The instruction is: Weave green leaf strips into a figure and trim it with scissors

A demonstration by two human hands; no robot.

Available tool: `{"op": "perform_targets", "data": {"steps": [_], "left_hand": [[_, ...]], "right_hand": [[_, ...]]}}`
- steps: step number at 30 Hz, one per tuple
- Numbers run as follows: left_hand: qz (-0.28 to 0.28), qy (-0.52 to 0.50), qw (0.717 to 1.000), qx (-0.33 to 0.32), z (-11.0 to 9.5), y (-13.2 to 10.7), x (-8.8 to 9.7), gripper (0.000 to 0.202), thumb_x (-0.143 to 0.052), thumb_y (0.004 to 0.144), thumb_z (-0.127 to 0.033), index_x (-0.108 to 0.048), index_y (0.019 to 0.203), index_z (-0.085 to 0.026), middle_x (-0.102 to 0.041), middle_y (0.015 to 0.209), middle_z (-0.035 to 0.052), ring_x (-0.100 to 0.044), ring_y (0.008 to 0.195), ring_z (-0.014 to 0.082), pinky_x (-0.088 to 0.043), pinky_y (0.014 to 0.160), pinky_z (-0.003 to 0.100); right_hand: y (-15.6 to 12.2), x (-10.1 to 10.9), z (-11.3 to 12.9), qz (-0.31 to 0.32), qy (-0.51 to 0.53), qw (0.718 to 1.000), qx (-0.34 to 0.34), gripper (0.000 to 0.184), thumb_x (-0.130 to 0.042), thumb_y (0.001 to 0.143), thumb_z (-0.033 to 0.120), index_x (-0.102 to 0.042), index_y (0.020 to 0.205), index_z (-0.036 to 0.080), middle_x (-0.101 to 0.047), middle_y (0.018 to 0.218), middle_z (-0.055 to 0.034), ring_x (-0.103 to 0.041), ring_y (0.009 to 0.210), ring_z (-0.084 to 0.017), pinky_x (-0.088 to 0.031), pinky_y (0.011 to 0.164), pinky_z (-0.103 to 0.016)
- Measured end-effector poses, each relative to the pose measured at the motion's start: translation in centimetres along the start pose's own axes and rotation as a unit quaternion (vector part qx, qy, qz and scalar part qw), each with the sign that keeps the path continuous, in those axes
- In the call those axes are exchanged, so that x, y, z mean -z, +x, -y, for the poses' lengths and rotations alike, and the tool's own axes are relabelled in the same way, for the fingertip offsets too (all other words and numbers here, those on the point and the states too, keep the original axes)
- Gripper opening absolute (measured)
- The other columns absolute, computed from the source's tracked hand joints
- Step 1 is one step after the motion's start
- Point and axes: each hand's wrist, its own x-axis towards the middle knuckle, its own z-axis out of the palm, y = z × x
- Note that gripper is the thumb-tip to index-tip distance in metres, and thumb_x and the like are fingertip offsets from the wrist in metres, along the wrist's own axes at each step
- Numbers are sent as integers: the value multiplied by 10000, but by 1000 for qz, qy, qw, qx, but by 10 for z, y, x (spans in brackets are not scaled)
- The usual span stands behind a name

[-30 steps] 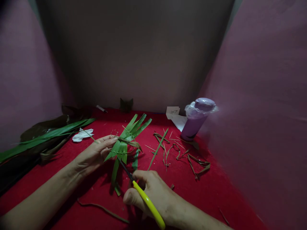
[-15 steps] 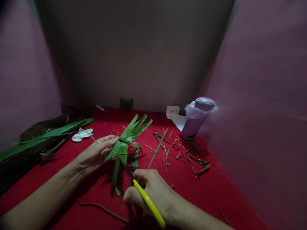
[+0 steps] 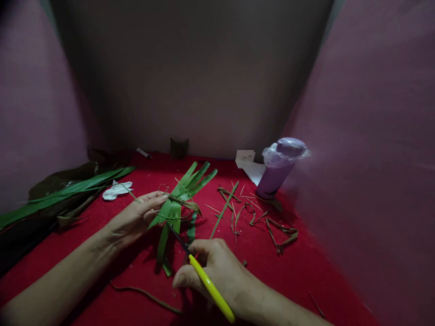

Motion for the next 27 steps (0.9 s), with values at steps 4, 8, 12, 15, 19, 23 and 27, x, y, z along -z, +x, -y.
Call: {"op": "perform_targets", "data": {"steps": [4, 8, 12, 15, 19, 23, 27], "left_hand": [[-4, 8, 1000, 1, -1, -1, -1, 121, -627, 738, -147, -622, 857, -129, -703, 803, 71, -662, 708, 165, -526, 625, 255], [6, 1, 1000, 2, 1, 2, 1, 131, -637, 732, -162, -624, 857, -127, -704, 809, 79, -665, 726, 178, -524, 650, 268], [13, -5, 1000, -1, 3, 3, 3, 114, -627, 741, -153, -623, 852, -129, -701, 798, 70, -662, 723, 170, -520, 658, 264], [12, -1, 1000, 1, 3, 3, 3, 103, -624, 744, -149, -624, 846, -130, -697, 793, 62, -658, 709, 154, -517, 643, 244], [3, 1, 1000, 11, 1, 1, 1, 63, -631, 739, -144, -624, 800, -130, -688, 753, 41, -641, 640, 115, -502, 576, 192], [-8, -13, 1000, 13, 1, 2, 2, 96, -647, 723, -145, -626, 816, -133, -692, 751, 45, -644, 633, 122, -510, 570, 200], [-12, -29, 999, 5, 1, 5, 8, 113, -635, 728, -140, -624, 841, -135, -689, 747, 45, -646, 646, 138, -530, 592, 236]], "right_hand": [[-1, 1, 2, -2, -15, 1000, 10, 288, -642, 718, 423, -569, 772, 150, -466, 537, 54, -410, 402, -45, -291, 325, -123], [-2, 1, 7, 0, -15, 1000, -9, 246, -651, 708, 381, -560, 736, 154, -479, 525, 54, -402, 390, -48, -282, 322, -131], [-3, 1, 13, -11, -35, 999, -27, 218, -678, 675, 346, -569, 698, 158, -485, 509, 55, -404, 399, -52, -260, 329, -134], [-3, 0, 16, -20, -43, 998, -32, 198, -694, 656, 313, -573, 662, 157, -489, 511, 57, -397, 400, -43, -261, 350, -137], [-3, -1, 17, -31, -29, 999, -33, 187, -692, 639, 253, -533, 610, 158, -494, 503, 58, -407, 409, -46, -263, 362, -141], [-3, -1, 17, 2, -22, 998, -53, 120, -638, 639, 171, -519, 628, 160, -536, 510, 49, -428, 390, -53, -241, 341, -144], [-3, 0, 14, 47, 11, 999, -23, 95, -587, 661, 155, -494, 661, 173, -555, 507, 51, -460, 410, -70, -261, 340, -140]]}}
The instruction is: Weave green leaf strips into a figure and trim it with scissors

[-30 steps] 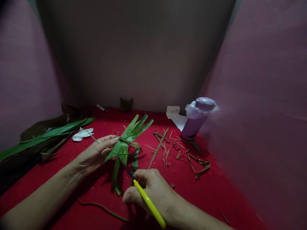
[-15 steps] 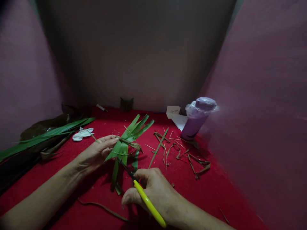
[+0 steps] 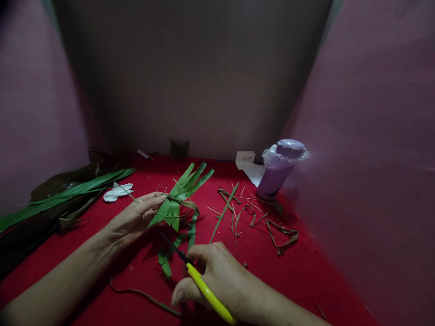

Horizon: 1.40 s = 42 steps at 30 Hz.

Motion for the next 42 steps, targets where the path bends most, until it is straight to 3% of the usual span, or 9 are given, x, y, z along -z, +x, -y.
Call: {"op": "perform_targets", "data": {"steps": [3, 6, 10, 18, 21, 25, 33, 38, 42], "left_hand": [[-11, -7, 1000, -1, -2, 0, 3, 109, -629, 732, -152, -624, 840, -138, -686, 733, 47, -640, 617, 137, -533, 557, 237], [-26, -11, 1000, 1, -3, -1, 4, 113, -627, 733, -170, -626, 845, -158, -690, 734, 39, -643, 601, 138, -525, 503, 222], [-11, -13, 1000, 14, -3, 1, 5, 133, -613, 748, -214, -638, 864, -154, -701, 761, 64, -656, 647, 167, -537, 537, 256], [63, -12, 998, 7, -11, -1, 12, 93, -642, 712, -155, -670, 802, -154, -705, 751, 29, -641, 659, 130, -511, 626, 229], [102, 15, 994, 22, -13, -1, 17, 112, -679, 671, -134, -680, 783, -126, -702, 737, 45, -632, 630, 124, -484, 586, 206], [149, 53, 986, 48, -11, 0, 26, 98, -678, 674, -159, -686, 754, -103, -682, 676, 46, -583, 536, 94, -442, 517, 191], [208, 127, 965, 95, -8, -2, 27, 111, -637, 714, -193, -691, 681, -103, -663, 619, 60, -558, 502, 103, -414, 503, 212], [223, 156, 957, 102, -6, -3, 25, 175, -630, 716, -222, -653, 567, -133, -683, 673, 68, -568, 519, 108, -416, 504, 216], [219, 174, 955, 103, -6, -3, 24, 159, -628, 724, -237, -677, 614, -133, -700, 743, 84, -584, 549, 116, -420, 504, 213]], "right_hand": [[2, 1, -6, -12, 23, 998, 55, 95, -587, 668, 144, -498, 682, 174, -515, 491, 63, -464, 433, -73, -284, 372, -146], [8, 3, -15, -124, 31, 982, 141, 97, -617, 702, 205, -536, 740, 169, -473, 523, 65, -419, 461, -64, -290, 407, -158], [21, 9, -26, -279, 40, 942, 183, 237, -654, 728, 335, -555, 882, 184, -429, 602, 58, -414, 505, -73, -345, 422, -163], [40, 37, -23, -432, 222, 840, 242, 377, -675, 695, 427, -537, 960, 197, -483, 585, 70, -490, 455, -80, -501, 496, -230], [44, 46, -24, -423, 268, 831, 243, 382, -679, 687, 439, -536, 939, 189, -475, 526, 80, -475, 438, -77, -518, 506, -245], [47, 50, -29, -410, 256, 846, 225, 431, -703, 639, 474, -547, 913, 179, -475, 536, 75, -461, 411, -68, -457, 405, -190], [44, 52, -32, -306, 132, 925, 183, 560, -625, 654, 599, -559, 983, 151, -542, 526, 29, -490, 404, -108, -386, 379, -207], [38, 56, -27, -262, 120, 947, 144, 672, -535, 641, 707, -571, 976, 127, -584, 495, -14, -542, 398, -149, -384, 364, -219], [34, 61, -26, -201, 120, 964, 129, 734, -442, 657, 758, -531, 1031, 132, -632, 567, -44, -588, 455, -175, -434, 427, -254]]}}
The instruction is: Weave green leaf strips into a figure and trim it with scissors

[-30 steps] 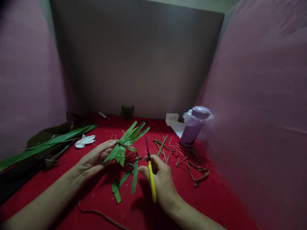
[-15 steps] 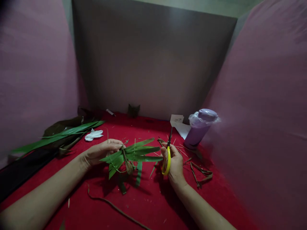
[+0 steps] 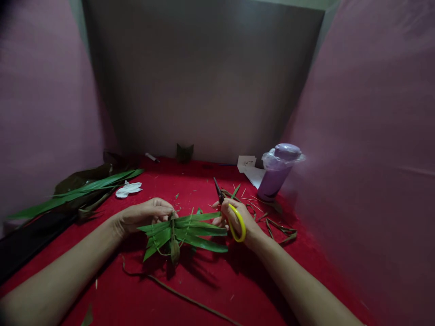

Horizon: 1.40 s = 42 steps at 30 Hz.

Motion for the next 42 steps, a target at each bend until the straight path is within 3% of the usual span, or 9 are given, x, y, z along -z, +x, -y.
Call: {"op": "perform_targets", "data": {"steps": [5, 10, 13, 19, 23, 28, 34, 42], "left_hand": [[-6, 7, 1000, 5, 1, 0, 0, 173, -626, 729, -247, -682, 615, -129, -703, 751, 85, -589, 554, 115, -425, 513, 216], [1, 10, 1000, 6, 1, -1, -1, 193, -640, 715, -268, -665, 574, -138, -694, 709, 72, -578, 540, 113, -427, 518, 221], [1, 11, 1000, 6, 0, -2, -5, 213, -635, 719, -280, -659, 558, -142, -700, 739, 83, -584, 555, 117, -429, 524, 224], [16, 20, 999, 26, 3, 0, -10, 210, -629, 724, -311, -684, 608, -146, -681, 665, 71, -556, 503, 110, -412, 479, 213], [25, 33, 998, 37, 6, 3, -9, 234, -603, 751, -318, -683, 613, -146, -626, 558, 34, -481, 423, 84, -338, 391, 185], [34, 43, 997, 47, 5, 3, -11, 226, -605, 753, -306, -687, 613, -149, -539, 482, -11, -401, 394, 60, -293, 380, 172], [44, 52, 996, 60, 6, 3, -13, 241, -598, 750, -342, -700, 651, -148, -592, 508, 22, -418, 374, 81, -277, 352, 199], [-2, 32, 999, 38, 2, 2, -16, 464, -571, 706, -527, -696, 921, -135, -608, 542, 28, -489, 422, 100, -351, 413, 201]], "right_hand": [[-1, 5, -3, 68, 33, 997, -19, 659, -432, 718, 711, -499, 1045, 143, -653, 633, -50, -606, 484, -186, -458, 477, -287], [0, 6, -4, 80, 62, 993, -55, 520, -488, 768, 613, -494, 1037, 168, -637, 641, -32, -620, 544, -180, -460, 528, -286], [0, 3, -3, 71, 55, 995, -41, 447, -541, 771, 551, -509, 1014, 177, -607, 628, -7, -580, 495, -143, -403, 453, -228], [-5, -4, -6, 111, 45, 992, -33, 507, -500, 751, 622, -544, 991, 177, -559, 629, 9, -518, 471, -108, -341, 411, -196], [-9, -5, -2, 172, 49, 984, -23, 470, -533, 748, 592, -581, 915, 155, -542, 629, 12, -496, 502, -97, -350, 443, -192], [-14, -4, 9, 237, 53, 969, -34, 415, -576, 750, 517, -601, 897, 130, -547, 647, 7, -488, 528, -95, -358, 472, -193], [-19, -10, 20, 243, 67, 964, -79, 250, -683, 667, 294, -605, 846, 138, -500, 611, 49, -452, 521, -69, -341, 492, -178], [-17, -14, 10, 215, 96, 969, -80, 348, -674, 596, 171, -564, 926, 164, -505, 622, 61, -458, 501, -73, -351, 467, -183]]}}
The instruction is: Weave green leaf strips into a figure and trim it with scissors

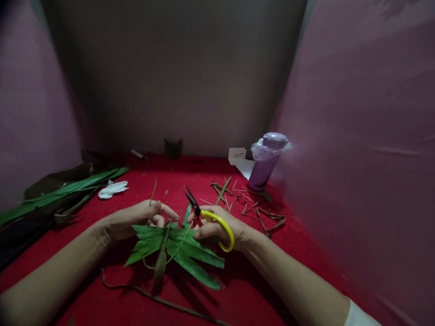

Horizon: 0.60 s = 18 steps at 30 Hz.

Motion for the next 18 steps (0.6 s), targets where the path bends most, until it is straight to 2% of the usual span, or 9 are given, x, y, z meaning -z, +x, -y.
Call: {"op": "perform_targets", "data": {"steps": [5, 8, 10, 13, 15, 18], "left_hand": [[3, -47, 999, -23, -4, -2, -2, 574, -489, 707, -608, -666, 996, -144, -647, 663, 64, -573, 569, 161, -439, 544, 254], [13, -103, 994, -24, -7, -4, -5, 610, -409, 743, -624, -653, 1015, -136, -681, 784, 111, -620, 696, 219, -471, 659, 327], [30, -130, 991, -24, -9, -5, -6, 657, -355, 756, -640, -633, 1045, -120, -686, 884, 149, -633, 738, 250, -476, 689, 380], [40, -150, 987, -47, -11, -5, -8, 719, -302, 763, -657, -602, 1085, -88, -667, 993, 185, -640, 775, 262, -478, 701, 394], [29, -166, 982, -79, -11, -4, -7, 731, -307, 753, -669, -605, 1072, -82, -660, 1018, 182, -632, 834, 269, -469, 742, 393], [7, -197, 971, -133, -9, 0, -6, 652, -408, 707, -673, -624, 1020, -143, -660, 1033, 132, -610, 914, 288, -419, 841, 432]], "right_hand": [[1, 6, 0, -35, -19, 998, 53, 349, -672, 619, 187, -557, 948, 168, -518, 627, 50, -463, 503, -77, -353, 471, -192], [1, 8, 3, -69, -50, 993, 82, 330, -664, 613, 184, -560, 926, 166, -513, 621, 50, -463, 506, -80, -344, 466, -194], [2, 9, 4, -94, -49, 990, 97, 336, -660, 600, 174, -555, 919, 167, -505, 621, 51, -459, 508, -83, -342, 469, -200], [5, 11, 5, -133, -29, 984, 113, 345, -665, 591, 181, -545, 915, 169, -485, 603, 60, -447, 501, -84, -342, 479, -211], [6, 13, 5, -161, -17, 979, 125, 344, -670, 586, 185, -546, 906, 168, -474, 586, 65, -435, 492, -81, -338, 481, -213], [8, 15, 7, -206, 3, 968, 143, 340, -675, 577, 171, -555, 896, 164, -467, 577, 69, -420, 485, -73, -326, 479, -208]]}}
